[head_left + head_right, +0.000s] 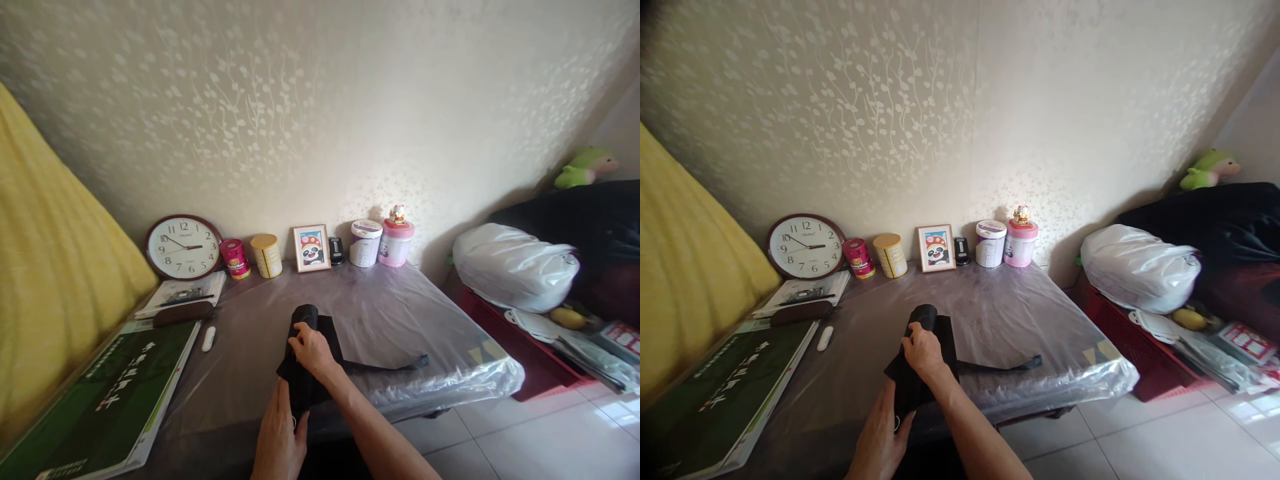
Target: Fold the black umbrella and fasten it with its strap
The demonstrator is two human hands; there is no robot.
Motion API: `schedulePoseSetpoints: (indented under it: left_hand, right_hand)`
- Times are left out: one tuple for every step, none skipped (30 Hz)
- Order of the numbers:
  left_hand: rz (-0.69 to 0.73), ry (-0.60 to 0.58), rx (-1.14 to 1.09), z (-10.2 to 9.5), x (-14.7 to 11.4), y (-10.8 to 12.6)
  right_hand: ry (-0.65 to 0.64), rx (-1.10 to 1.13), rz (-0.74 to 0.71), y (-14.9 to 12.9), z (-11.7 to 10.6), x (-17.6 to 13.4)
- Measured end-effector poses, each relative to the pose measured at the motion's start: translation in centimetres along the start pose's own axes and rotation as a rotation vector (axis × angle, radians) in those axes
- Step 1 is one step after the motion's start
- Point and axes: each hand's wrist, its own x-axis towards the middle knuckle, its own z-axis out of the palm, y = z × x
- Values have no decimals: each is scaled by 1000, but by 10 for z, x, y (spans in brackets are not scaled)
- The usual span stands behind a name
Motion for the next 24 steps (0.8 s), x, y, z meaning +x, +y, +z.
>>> schedulePoseSetpoints:
  left_hand:
    - [-8,0,-6,-1,0,2]
    - [-13,-4,-16,-4,1,4]
    - [-11,-10,-29,-6,1,6]
    - [-1,-15,-39,-8,2,8]
    - [16,-22,-48,-10,3,10]
    - [32,-30,-48,-11,4,10]
    - [40,-42,-39,-11,4,10]
    - [34,-60,-26,-11,4,8]
    - [17,-83,-12,-9,4,6]
    - [-3,-105,0,-7,4,3]
    - [-20,-121,9,-4,4,0]
    - [-29,-129,13,-1,3,-3]
    - [-30,-129,14,1,3,-6]
    - [-23,-129,13,3,2,-8]
    - [-16,-127,14,5,2,-9]
    - [-13,-127,21,6,2,-9]
    - [-13,-129,31,7,2,-9]
    - [-13,-135,43,7,2,-9]
    - [-11,-144,57,7,2,-9]
    - [-9,-156,71,8,2,-8]
    - [-7,-167,85,8,2,-8]
    - [-4,-178,98,8,2,-8]
    - [-4,-189,109,9,3,-8]
    - [-10,-198,117,10,3,-8]
  right_hand:
    - [-1,-12,-4,-1,0,0]
    - [-1,-16,-6,-1,-1,-1]
    - [-3,-11,-7,-1,-1,-1]
    - [-3,-2,-9,-1,-1,-1]
    - [0,8,-13,-1,0,-1]
    - [4,20,-21,0,0,-1]
    - [10,34,-35,1,1,-2]
    - [13,56,-56,2,2,-2]
    - [9,89,-81,4,3,-2]
    - [4,136,-98,6,3,-2]
    - [10,187,-103,10,4,-2]
    - [39,231,-93,15,4,-1]
    - [97,257,-73,21,3,-1]
    - [177,258,-45,27,3,0]
    - [264,240,-16,34,3,2]
    - [336,214,6,40,4,3]
    - [377,194,24,46,5,4]
    - [388,184,42,50,7,5]
    - [375,181,59,52,10,6]
    - [351,180,74,51,14,7]
    - [327,175,87,49,18,7]
    - [305,162,96,45,22,7]
    - [289,144,103,40,26,7]
    - [278,123,111,35,29,7]
